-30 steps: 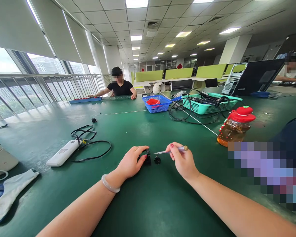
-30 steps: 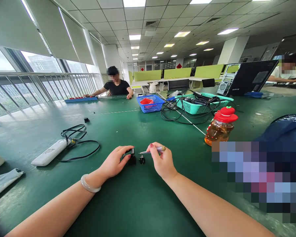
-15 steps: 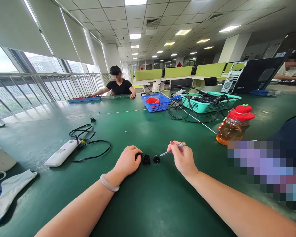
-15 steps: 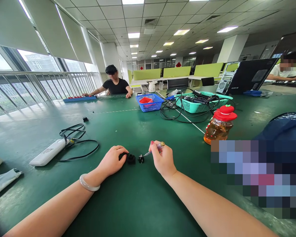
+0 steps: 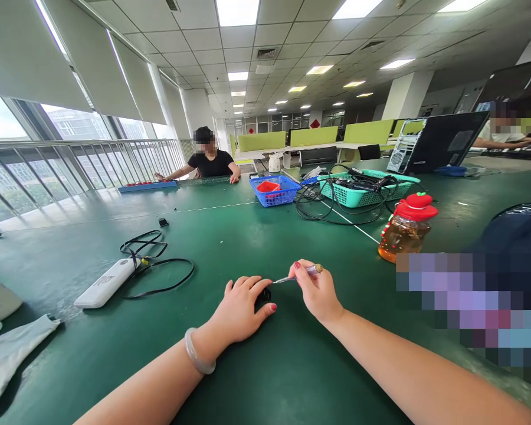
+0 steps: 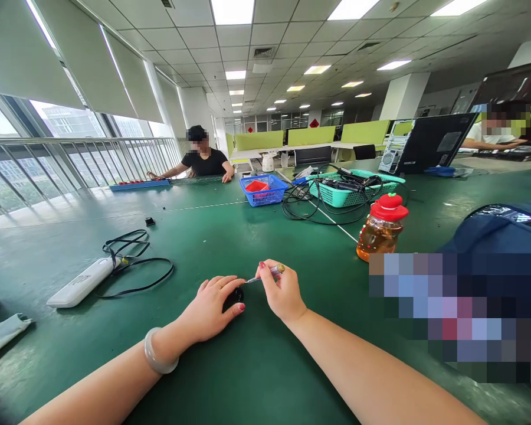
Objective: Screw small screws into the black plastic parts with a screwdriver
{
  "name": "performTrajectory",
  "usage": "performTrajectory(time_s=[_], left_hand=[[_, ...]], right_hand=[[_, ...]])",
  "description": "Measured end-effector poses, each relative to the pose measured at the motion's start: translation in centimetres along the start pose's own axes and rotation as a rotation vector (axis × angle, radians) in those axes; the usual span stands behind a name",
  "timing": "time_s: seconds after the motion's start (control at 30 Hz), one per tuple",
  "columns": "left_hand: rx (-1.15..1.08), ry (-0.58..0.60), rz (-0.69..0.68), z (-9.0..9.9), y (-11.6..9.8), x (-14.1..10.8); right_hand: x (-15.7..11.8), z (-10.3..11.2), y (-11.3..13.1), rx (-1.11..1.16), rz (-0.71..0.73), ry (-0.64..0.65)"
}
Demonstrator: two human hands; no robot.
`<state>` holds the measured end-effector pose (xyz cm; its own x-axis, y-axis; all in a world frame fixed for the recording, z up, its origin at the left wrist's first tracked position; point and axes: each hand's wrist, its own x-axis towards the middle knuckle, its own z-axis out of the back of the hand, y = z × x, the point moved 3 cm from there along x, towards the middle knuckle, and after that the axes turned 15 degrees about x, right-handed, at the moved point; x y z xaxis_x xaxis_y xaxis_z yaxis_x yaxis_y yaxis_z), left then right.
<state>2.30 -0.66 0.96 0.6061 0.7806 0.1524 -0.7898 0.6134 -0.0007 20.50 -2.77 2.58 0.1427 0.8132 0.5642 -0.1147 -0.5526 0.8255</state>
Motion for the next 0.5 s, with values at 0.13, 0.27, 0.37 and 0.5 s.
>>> performTrajectory(time_s=[0.13,0.27,0.37,0.5], left_hand=[[0.042,-0.010,-0.072,0.0,-1.2,-0.1],[0.050,-0.023,-0.146,0.3,-1.4,-0.3],[0.041,-0.012,-0.148,0.7,-0.8,-1.3],[0.035,0.015,-0.102,1.3,1.7,-4.6]], right_hand=[[0.3,0.6,-0.3,0.008,0.043,-0.066],[0.2,0.4,-0.3,0.002,0.052,-0.038],[-0.1,0.1,-0.2,0.003,0.059,-0.010],[-0.4,-0.2,0.0,0.009,0.064,0.019]])
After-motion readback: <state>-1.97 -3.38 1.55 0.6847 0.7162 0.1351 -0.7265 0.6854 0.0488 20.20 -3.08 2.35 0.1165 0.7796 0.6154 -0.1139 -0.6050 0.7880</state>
